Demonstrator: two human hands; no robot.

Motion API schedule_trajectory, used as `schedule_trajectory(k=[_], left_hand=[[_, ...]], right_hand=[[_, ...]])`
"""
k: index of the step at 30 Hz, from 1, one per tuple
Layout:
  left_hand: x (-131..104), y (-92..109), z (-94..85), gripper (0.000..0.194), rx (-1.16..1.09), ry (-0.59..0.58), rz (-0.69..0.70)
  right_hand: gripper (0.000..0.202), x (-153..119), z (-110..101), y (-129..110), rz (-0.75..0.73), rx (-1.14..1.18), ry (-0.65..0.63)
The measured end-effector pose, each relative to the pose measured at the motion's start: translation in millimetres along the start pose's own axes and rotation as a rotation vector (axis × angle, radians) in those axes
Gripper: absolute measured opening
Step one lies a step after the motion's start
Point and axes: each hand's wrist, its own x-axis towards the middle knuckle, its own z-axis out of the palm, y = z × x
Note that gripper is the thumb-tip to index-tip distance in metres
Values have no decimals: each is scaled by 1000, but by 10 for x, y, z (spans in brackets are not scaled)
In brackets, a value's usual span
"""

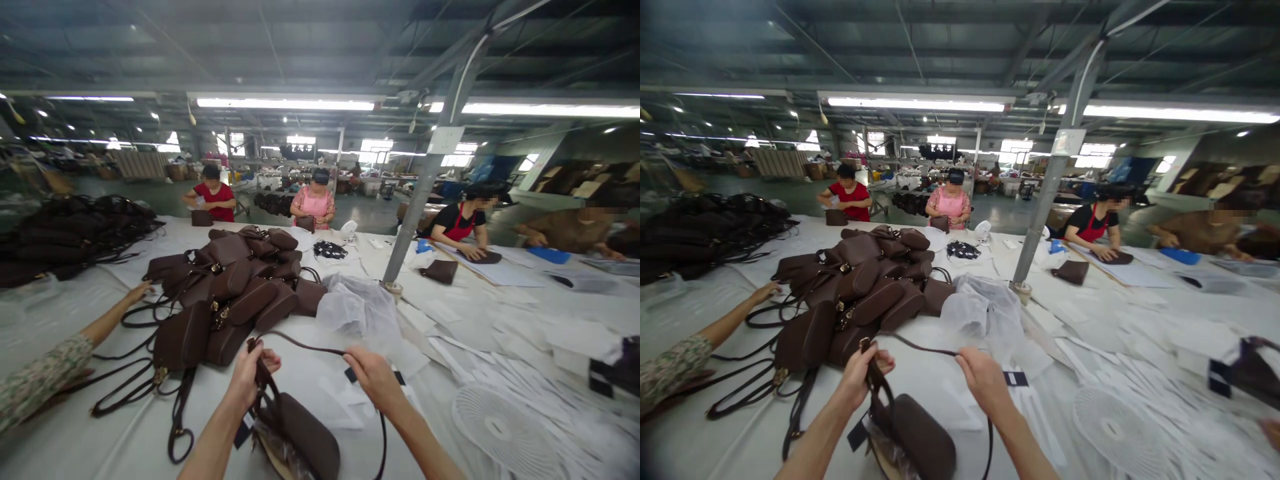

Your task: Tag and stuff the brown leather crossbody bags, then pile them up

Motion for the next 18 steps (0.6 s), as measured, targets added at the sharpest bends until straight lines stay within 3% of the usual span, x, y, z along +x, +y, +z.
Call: schedule_trajectory(k=[4,6,11,14,16,18], left_hand=[[-87,-232,434,28,-281,-256,-245],[-96,-298,528,32,-338,-294,-304],[9,-192,340,36,-427,-265,-266],[35,-98,255,40,-312,-257,-207],[15,-100,315,40,-95,-220,-150],[-23,-148,451,36,111,-199,-94]], right_hand=[[25,-40,379,-487,-99,-142,-55],[22,-50,463,-616,-138,-184,-130],[19,-153,382,-493,-84,-253,-296],[22,-218,287,-369,-50,-174,-313],[21,-212,239,-340,-58,-62,-308],[39,-148,198,-348,-23,70,-265]])
